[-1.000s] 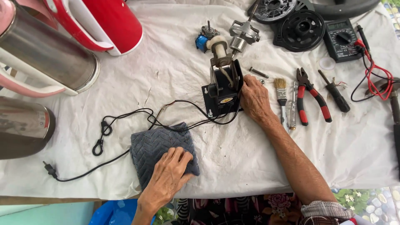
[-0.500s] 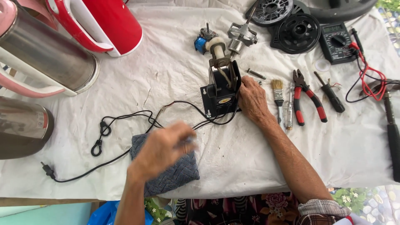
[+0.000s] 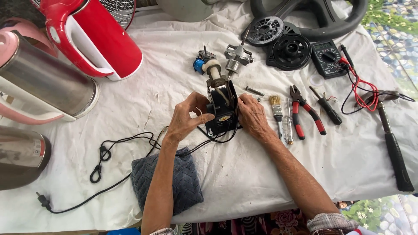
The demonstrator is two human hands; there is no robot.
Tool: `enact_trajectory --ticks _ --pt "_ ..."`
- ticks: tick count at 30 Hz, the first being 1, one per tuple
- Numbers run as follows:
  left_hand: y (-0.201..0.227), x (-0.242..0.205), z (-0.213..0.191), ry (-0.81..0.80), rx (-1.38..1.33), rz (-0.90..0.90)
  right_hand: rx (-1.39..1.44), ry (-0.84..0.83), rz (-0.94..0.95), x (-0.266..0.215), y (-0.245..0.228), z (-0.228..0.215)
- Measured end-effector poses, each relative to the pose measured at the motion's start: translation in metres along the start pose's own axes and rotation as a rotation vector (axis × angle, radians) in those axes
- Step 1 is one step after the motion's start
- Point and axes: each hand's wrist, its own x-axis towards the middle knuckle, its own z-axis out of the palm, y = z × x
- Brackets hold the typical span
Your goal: Cleaning and inspecting an electric motor assembly from an appliance using a brush and a small tool.
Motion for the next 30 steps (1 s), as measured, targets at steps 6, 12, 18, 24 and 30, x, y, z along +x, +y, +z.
enact_trajectory --ticks 6,12,18,24,30 --pt "-0.003 -0.01 0.021 0.174 0.228 0.149 0.025 0.011 0.01 -0.001 0.002 0.001" --pt "-0.006 -0.016 0.028 0.274 0.409 0.346 0.094 -0.012 0.053 -0.002 -0.001 -0.005" --pt "-0.004 -0.01 0.029 0.281 0.48 0.435 0.139 -0.035 0.093 -0.003 0.007 -0.004" --pt "-0.01 -0.01 0.031 0.315 0.452 0.457 0.191 -0.066 0.15 0.0 0.014 0.008" --pt "-0.014 -0.012 0.034 0.331 0.456 0.467 0.278 -0.086 0.178 -0.005 0.005 0.007"
